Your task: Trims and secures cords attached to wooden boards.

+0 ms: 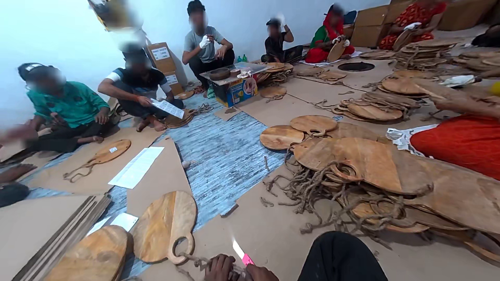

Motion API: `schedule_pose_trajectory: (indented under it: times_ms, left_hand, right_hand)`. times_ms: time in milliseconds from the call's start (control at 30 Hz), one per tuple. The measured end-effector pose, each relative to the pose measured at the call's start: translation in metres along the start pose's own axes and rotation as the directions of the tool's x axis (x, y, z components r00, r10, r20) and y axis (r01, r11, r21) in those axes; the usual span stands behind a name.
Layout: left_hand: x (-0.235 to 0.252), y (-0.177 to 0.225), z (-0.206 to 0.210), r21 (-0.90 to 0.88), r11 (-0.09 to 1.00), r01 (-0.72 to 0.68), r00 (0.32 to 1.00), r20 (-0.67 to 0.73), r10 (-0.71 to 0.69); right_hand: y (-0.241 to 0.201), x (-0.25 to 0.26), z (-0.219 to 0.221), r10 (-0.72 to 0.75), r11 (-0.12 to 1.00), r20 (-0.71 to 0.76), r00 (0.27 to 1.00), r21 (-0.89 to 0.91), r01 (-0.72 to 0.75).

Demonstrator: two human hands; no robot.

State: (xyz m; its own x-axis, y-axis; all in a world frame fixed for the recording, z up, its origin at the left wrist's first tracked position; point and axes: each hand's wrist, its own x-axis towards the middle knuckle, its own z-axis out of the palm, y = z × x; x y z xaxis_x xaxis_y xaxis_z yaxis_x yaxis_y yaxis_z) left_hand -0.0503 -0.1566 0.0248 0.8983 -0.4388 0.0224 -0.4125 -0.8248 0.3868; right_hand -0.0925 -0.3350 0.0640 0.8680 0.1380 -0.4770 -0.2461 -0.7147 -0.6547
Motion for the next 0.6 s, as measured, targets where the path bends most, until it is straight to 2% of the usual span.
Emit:
schedule_pose_trajectory:
  times_ms: [167, 367, 600]
  left_hand:
    - [0.001, 0.002, -0.012, -0.089, 0.981, 0.173, 0.985, -0.014, -0.175]
    - [0.003, -0.006, 0.000, -0.164, 0.985, 0.046, 0.971, -0.226, -0.083]
    - [0.004, -0.006, 0.005, -0.196, 0.980, -0.018, 0.959, -0.282, -0.039]
  right_hand:
    - [0.003, -0.001, -0.019, 0.100, 0.988, -0.008, 0.995, 0.119, -0.098]
    - [0.005, 0.005, -0.021, 0.127, 0.983, -0.004, 0.992, 0.135, -0.125]
    - [0.008, 0.011, -0.017, 0.137, 0.982, 0.000, 0.991, 0.130, -0.136]
